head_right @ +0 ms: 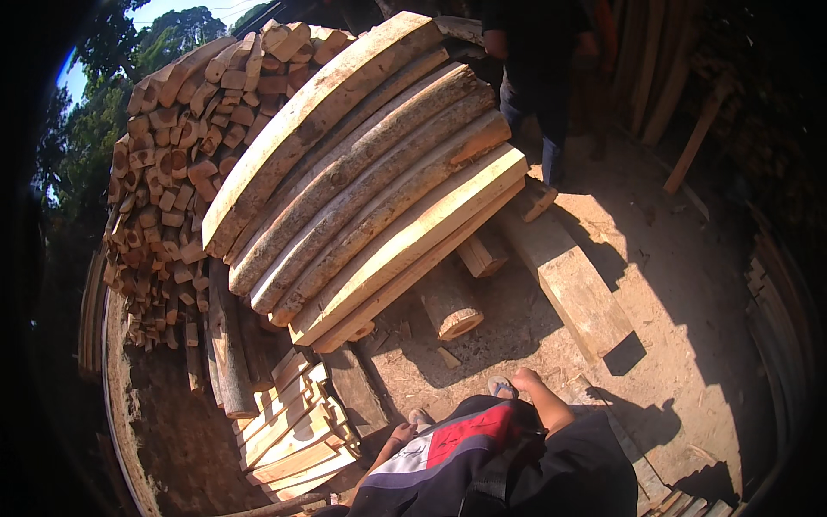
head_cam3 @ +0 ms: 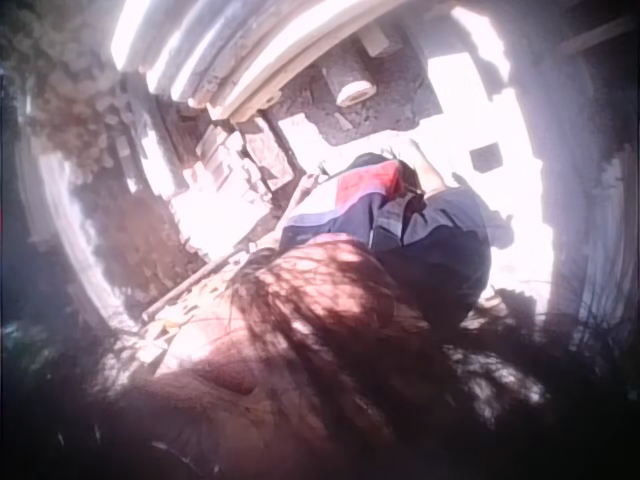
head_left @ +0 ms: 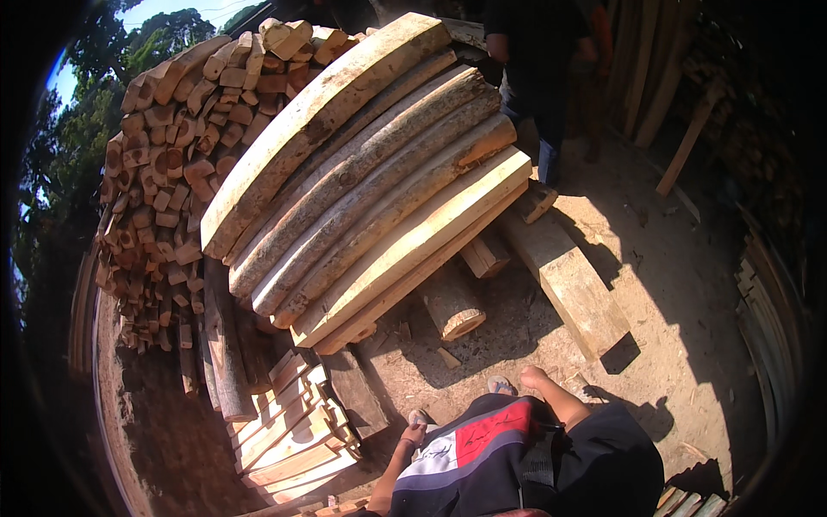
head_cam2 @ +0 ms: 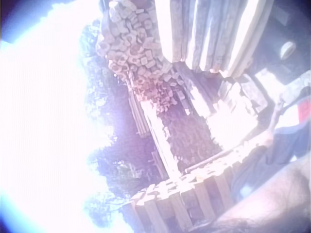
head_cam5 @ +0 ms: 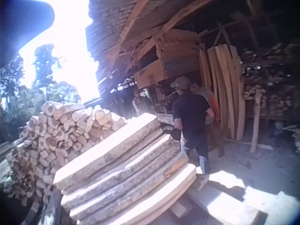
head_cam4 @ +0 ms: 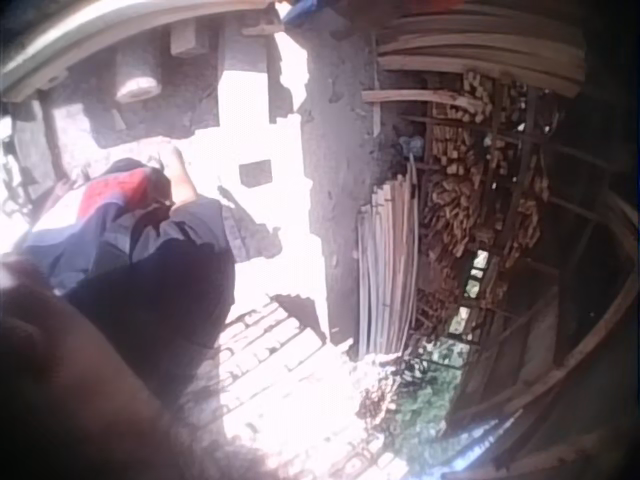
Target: The person moves various pieces of cut lumber and stacks them together onto a larger pile in an outdoor workshop.
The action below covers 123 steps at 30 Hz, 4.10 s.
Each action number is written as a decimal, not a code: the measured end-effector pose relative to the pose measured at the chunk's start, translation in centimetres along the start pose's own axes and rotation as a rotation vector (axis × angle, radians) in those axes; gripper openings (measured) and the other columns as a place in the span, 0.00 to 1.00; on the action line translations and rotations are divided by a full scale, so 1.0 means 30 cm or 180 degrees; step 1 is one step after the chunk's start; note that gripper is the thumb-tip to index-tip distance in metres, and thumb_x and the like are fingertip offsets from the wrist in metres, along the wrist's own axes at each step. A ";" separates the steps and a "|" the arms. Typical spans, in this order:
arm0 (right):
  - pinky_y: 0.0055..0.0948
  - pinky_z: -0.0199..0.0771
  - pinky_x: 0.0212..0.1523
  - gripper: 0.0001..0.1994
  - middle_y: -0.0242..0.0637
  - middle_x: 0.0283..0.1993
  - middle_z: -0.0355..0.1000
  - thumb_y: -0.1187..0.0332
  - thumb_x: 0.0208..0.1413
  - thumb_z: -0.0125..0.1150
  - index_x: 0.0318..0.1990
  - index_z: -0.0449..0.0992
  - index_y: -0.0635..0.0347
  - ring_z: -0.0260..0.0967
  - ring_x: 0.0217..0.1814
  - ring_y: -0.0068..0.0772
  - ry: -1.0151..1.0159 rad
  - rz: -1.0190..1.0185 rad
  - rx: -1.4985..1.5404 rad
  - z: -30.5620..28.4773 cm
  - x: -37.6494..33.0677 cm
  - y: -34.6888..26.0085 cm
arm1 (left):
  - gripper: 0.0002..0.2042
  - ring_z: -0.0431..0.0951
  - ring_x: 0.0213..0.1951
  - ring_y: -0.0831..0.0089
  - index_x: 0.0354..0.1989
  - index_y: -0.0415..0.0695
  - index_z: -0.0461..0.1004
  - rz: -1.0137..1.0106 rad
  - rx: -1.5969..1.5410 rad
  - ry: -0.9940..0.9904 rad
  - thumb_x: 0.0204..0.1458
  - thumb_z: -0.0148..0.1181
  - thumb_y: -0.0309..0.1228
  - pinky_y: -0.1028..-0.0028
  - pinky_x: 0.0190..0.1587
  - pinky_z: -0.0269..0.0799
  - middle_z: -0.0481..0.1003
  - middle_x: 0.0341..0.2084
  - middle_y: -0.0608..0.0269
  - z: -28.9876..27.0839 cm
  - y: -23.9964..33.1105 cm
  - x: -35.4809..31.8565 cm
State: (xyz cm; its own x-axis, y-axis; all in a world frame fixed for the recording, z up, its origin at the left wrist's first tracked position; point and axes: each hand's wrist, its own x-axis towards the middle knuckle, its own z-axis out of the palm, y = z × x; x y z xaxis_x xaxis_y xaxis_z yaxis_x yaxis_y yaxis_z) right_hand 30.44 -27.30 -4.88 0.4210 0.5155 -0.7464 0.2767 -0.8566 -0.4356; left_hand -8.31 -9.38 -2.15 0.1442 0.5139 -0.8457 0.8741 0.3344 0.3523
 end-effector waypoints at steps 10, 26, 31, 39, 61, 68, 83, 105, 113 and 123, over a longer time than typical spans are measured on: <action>0.37 0.67 0.47 0.20 0.50 0.42 0.72 0.54 0.46 0.52 0.39 0.76 0.59 0.69 0.48 0.48 0.0040 0.0023 -0.0021 0.034 0.016 0.054 | 0.19 0.73 0.26 0.74 0.39 0.39 0.73 0.0152 -0.0095 0.0026 0.51 0.52 0.44 0.74 0.30 0.68 0.75 0.26 0.62 -0.008 -0.012 0.020; 0.48 0.59 0.57 0.40 0.40 0.69 0.42 0.41 0.51 0.50 0.67 0.43 0.46 0.44 0.68 0.46 0.0917 -0.0262 0.5631 -0.980 0.016 0.038 | 0.21 0.73 0.25 0.72 0.38 0.34 0.72 0.0183 -0.0140 -0.0215 0.52 0.53 0.44 0.73 0.29 0.69 0.74 0.27 0.58 -0.036 0.026 0.040; 0.64 0.55 0.55 0.51 0.42 0.71 0.28 0.35 0.41 0.57 0.67 0.32 0.38 0.33 0.70 0.56 0.1385 -0.1608 0.6132 -1.519 -0.225 -0.202 | 0.20 0.72 0.24 0.71 0.37 0.33 0.72 0.0207 -0.0443 -0.0101 0.52 0.53 0.43 0.73 0.26 0.69 0.74 0.26 0.58 -0.041 0.048 0.033; 0.58 0.58 0.56 0.54 0.52 0.69 0.30 0.36 0.41 0.59 0.67 0.29 0.48 0.35 0.69 0.60 0.1678 -0.2396 0.5709 -1.927 -0.353 -0.488 | 0.17 0.71 0.21 0.70 0.35 0.39 0.72 0.0023 -0.0205 -0.0060 0.53 0.52 0.43 0.66 0.25 0.67 0.72 0.23 0.62 -0.067 0.114 0.033; 0.40 0.63 0.56 0.21 0.43 0.52 0.66 0.64 0.55 0.56 0.54 0.62 0.64 0.61 0.57 0.39 0.0037 -0.2427 0.5967 -0.596 -0.411 -1.232 | 0.22 0.70 0.49 0.66 0.49 0.37 0.64 0.2709 -0.5844 0.0142 0.53 0.56 0.41 0.62 0.55 0.65 0.70 0.45 0.55 -0.231 1.365 -0.688; 0.52 0.49 0.60 0.34 0.48 0.59 0.59 0.41 0.52 0.43 0.54 0.63 0.64 0.53 0.62 0.45 -0.0726 -0.1271 0.7332 -0.676 -0.305 -0.953 | 0.22 0.71 0.43 0.77 0.51 0.37 0.62 0.4431 -0.4949 0.1418 0.49 0.61 0.31 0.76 0.48 0.66 0.71 0.42 0.61 -0.475 1.233 -0.905; 0.55 0.58 0.53 0.29 0.40 0.56 0.63 0.45 0.52 0.50 0.56 0.62 0.55 0.58 0.57 0.48 0.0264 0.0119 0.6407 -0.161 0.046 -0.991 | 0.24 0.72 0.44 0.65 0.53 0.40 0.62 0.5156 -0.4615 0.3443 0.54 0.53 0.44 0.65 0.48 0.69 0.71 0.44 0.56 -1.301 0.483 -1.085; 0.41 0.62 0.46 0.29 0.41 0.58 0.59 0.65 0.54 0.57 0.61 0.52 0.46 0.59 0.57 0.38 0.1071 -0.1169 0.1823 0.336 -0.246 -1.756 | 0.30 0.64 0.56 0.55 0.58 0.44 0.57 0.0023 -0.8796 0.0879 0.51 0.56 0.47 0.54 0.57 0.58 0.64 0.54 0.52 -0.977 -0.757 0.145; 0.35 0.62 0.51 0.24 0.41 0.54 0.63 0.64 0.56 0.54 0.58 0.58 0.61 0.62 0.54 0.35 -0.0423 -0.0056 0.1573 0.575 -0.129 -1.699 | 0.26 0.71 0.49 0.56 0.53 0.37 0.62 -0.0424 -0.8437 0.2205 0.50 0.60 0.40 0.56 0.50 0.68 0.69 0.48 0.49 -1.179 -1.056 0.238; 0.37 0.63 0.56 0.19 0.40 0.60 0.57 0.66 0.62 0.41 0.60 0.54 0.54 0.57 0.60 0.36 -0.0561 0.0679 0.1853 1.038 -0.122 -1.392 | 0.17 0.74 0.39 0.68 0.43 0.36 0.67 -0.1053 -0.6656 0.3618 0.49 0.61 0.31 0.71 0.40 0.71 0.73 0.39 0.56 -1.449 -1.233 0.510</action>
State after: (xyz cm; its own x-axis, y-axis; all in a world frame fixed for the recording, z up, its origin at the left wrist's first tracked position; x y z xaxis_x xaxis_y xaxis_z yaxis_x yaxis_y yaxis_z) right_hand -9.54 5.85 0.36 0.2530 0.3632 -0.8967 -0.3325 -0.8378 -0.4332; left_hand -58.59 20.45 -10.67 -0.6746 0.1135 -0.7294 -0.7203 0.1149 0.6840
